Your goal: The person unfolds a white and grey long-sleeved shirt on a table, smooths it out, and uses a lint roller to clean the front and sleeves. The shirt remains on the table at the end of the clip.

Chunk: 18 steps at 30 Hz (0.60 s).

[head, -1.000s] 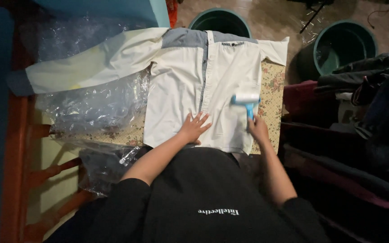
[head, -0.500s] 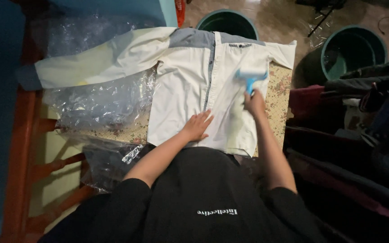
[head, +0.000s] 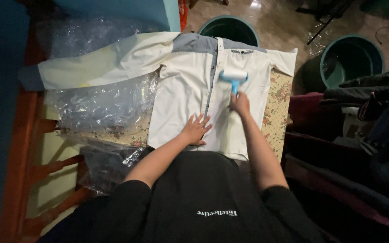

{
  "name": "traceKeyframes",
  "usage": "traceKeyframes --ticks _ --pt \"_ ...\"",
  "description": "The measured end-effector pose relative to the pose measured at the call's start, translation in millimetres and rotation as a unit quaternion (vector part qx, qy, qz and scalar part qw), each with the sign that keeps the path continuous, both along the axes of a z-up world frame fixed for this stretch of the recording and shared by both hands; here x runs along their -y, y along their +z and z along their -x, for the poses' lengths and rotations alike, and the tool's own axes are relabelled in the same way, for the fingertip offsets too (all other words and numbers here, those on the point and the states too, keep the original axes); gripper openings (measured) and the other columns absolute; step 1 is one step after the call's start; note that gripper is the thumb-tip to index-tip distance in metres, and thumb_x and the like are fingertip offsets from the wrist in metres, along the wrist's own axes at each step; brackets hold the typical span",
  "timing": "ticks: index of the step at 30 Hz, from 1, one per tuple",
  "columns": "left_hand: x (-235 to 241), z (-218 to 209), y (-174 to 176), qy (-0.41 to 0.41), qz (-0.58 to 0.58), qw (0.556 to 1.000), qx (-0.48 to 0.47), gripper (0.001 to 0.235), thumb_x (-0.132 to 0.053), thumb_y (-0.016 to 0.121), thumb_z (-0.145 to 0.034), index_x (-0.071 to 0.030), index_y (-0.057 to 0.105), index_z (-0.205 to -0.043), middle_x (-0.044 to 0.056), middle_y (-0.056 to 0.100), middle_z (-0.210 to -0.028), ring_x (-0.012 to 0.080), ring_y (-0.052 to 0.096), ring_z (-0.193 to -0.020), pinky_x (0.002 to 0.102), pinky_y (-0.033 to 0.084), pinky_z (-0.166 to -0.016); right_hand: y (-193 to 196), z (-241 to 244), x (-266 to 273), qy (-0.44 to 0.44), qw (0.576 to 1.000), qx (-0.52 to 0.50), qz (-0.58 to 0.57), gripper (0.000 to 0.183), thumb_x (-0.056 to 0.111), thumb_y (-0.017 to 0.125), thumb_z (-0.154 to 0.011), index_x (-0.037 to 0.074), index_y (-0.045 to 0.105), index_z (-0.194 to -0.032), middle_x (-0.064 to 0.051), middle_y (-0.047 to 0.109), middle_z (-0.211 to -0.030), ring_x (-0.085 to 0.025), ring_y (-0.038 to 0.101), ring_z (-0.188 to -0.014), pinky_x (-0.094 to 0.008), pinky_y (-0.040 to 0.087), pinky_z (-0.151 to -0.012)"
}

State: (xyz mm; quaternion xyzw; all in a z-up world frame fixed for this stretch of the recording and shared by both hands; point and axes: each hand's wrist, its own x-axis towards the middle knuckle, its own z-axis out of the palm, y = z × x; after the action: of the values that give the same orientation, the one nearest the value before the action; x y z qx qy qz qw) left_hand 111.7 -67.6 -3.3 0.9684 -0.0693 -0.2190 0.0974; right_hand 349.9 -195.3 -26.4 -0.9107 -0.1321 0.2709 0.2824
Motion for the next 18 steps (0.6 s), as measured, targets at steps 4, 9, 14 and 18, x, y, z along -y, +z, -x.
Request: traceKeyframes --ticks 4,9,14,18 --pt "2 -1 -2 0.0 -0.006 1.0 -0.008 0.095 -0.064 0.072 -0.083 -0.024 0.035 -0.161 0.011 0.016 -0.173 0.0405 0.014 -0.157 0.067 0.024 -0.121 26 -62 -38 -0.021 1.0 0.014 -0.006 0.047 0.042 0.059 -0.102 0.005 0.068 -0.129 -0.028 0.071 -0.114 -0.048 0.066 -0.113 -0.058 0.054 -0.094" --pt "-2 2 -12 0.019 0.042 0.999 -0.022 0.09 -0.062 0.068 -0.088 -0.018 0.038 -0.16 0.013 0.02 -0.172 0.0391 0.016 -0.158 0.065 0.025 -0.121 12 -65 -41 -0.109 0.977 -0.117 -0.14 0.057 0.031 0.066 -0.103 -0.01 0.05 -0.14 -0.038 0.065 -0.112 -0.048 0.072 -0.092 -0.058 0.062 -0.065" --pt "-6 41 -20 0.059 0.086 0.994 0.044 0.083 -0.052 0.07 -0.09 -0.012 0.04 -0.157 0.021 0.022 -0.168 0.0452 0.023 -0.154 0.063 0.028 -0.12 -13 32 51 -0.037 0.978 -0.114 -0.169 0.05 0.014 0.07 -0.095 -0.011 0.055 -0.136 -0.032 0.067 -0.085 -0.036 0.07 -0.074 -0.048 0.059 -0.06" --pt "-5 64 -36 0.01 0.038 0.997 0.062 0.072 -0.06 0.07 -0.085 -0.022 0.058 -0.144 0.018 0.025 -0.168 0.0468 0.021 -0.154 0.065 0.025 -0.12 60 136 103 -0.038 0.964 -0.226 -0.132 0.051 0.023 0.07 -0.099 -0.004 0.056 -0.14 -0.033 0.072 -0.099 -0.038 0.072 -0.087 -0.049 0.06 -0.069"
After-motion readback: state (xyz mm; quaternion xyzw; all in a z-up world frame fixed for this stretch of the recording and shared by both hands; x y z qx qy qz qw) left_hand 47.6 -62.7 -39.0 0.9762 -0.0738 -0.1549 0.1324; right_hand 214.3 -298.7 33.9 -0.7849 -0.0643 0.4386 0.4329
